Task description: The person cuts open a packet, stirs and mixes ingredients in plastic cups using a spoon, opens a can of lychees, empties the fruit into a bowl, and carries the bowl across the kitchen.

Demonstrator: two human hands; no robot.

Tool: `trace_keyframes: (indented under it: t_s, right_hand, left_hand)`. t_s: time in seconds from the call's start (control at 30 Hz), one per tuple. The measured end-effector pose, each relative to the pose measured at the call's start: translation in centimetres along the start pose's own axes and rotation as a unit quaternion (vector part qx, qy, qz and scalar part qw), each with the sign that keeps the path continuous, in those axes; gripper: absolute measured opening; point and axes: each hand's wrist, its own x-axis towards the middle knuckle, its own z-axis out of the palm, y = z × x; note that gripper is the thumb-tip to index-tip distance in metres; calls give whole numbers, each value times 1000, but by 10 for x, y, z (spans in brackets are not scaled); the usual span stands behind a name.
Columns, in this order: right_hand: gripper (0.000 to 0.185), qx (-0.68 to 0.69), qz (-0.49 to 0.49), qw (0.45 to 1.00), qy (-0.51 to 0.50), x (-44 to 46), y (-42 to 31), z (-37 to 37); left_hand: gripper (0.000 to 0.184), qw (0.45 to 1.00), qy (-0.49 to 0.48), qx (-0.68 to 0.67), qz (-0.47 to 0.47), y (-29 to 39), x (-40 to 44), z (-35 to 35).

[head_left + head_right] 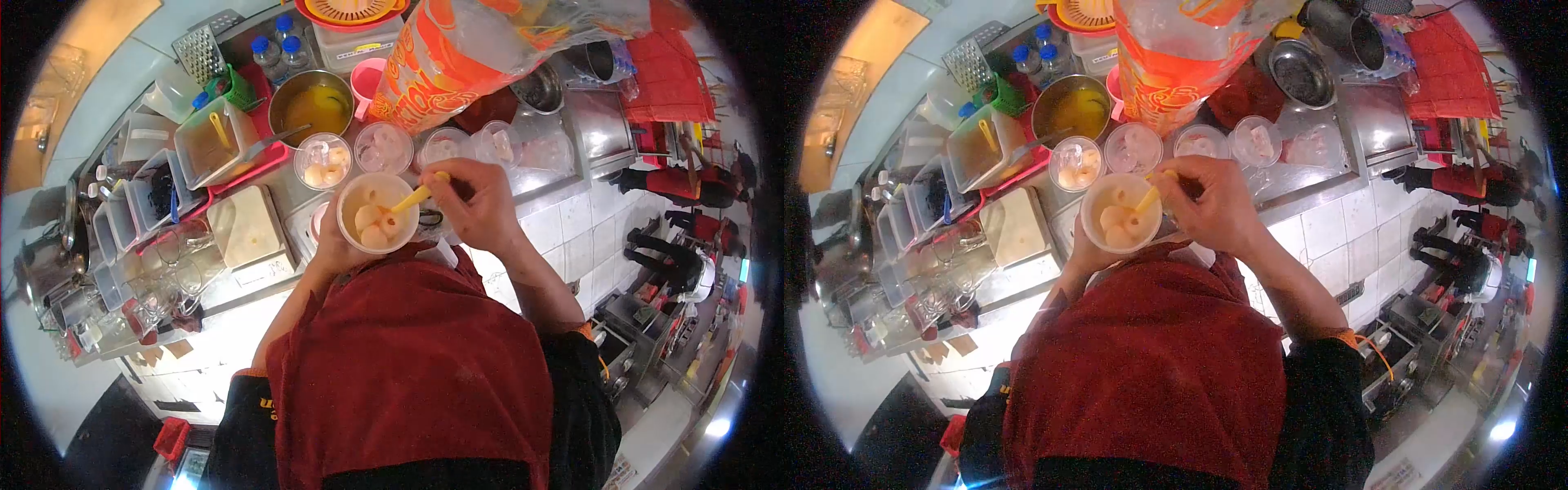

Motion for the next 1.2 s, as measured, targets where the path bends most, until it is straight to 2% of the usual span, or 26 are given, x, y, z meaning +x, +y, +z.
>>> trace_keyframes:
  t_s: [0.03,0.07,0.1,0.13,0.2,0.33,0.43,0.5,0.53,0.6,0.63,0.67,0.73,0.77,0.83,0.87,0.9,1.1,1.17,1.2]
  right_hand:
    - [15,-1,-1,1000,3,0,0,-1]
    - [17,14,31,999,20,0,0,-4]
    - [20,29,62,997,37,0,0,-5]
    - [20,28,60,997,39,1,-3,-6]
    - [20,28,64,994,79,2,-8,-9]
    - [19,71,51,990,115,8,-6,-16]
    - [17,8,58,988,143,12,-5,-20]
    - [13,-8,-7,975,224,12,-1,-11]
    - [13,-8,-8,974,224,13,5,-5]
    - [11,-86,-93,957,260,14,17,7]
    - [7,-129,-139,954,231,14,17,9]
    - [7,-128,-138,955,231,13,22,11]
    - [16,-227,-286,916,168,10,43,18]
    - [32,-210,-333,910,128,8,55,20]
    - [35,-216,-358,901,114,3,55,22]
    - [38,-224,-383,890,102,1,55,22]
    - [38,-224,-382,890,103,1,57,21]
    - [36,-217,-394,882,138,-28,30,7]
    - [31,-138,-311,923,180,-41,6,5]
    - [31,-136,-309,924,180,-40,1,5]
  left_hand:
    - [88,989,0,-142,-33,1,0,3]
    - [87,987,30,148,52,-7,-1,-7]
    - [86,894,58,424,134,-10,0,-14]
    - [86,894,56,424,136,-13,0,-20]
    - [99,869,-2,474,140,-14,1,-25]
    - [99,883,21,453,124,-1,3,-9]
    - [97,887,-11,447,119,8,4,-1]
    - [94,893,4,440,96,1,-1,-10]
    - [94,893,4,440,97,-1,-1,-11]
    - [82,936,29,349,43,-4,-2,-13]
    - [82,936,28,349,41,-5,-4,-15]
    - [81,927,29,368,69,-4,-5,-17]
    - [81,917,31,386,95,-4,-8,-20]
    - [82,930,37,355,93,-6,-9,-22]
    - [83,941,42,323,89,-9,-11,-30]
    - [85,905,40,415,88,-12,-11,-37]
    - [87,860,37,503,86,-12,-10,-42]
    - [94,870,29,475,127,-7,-6,-40]
    - [97,861,35,491,127,-12,-4,-41]
    - [99,853,38,504,128,-14,-3,-42]
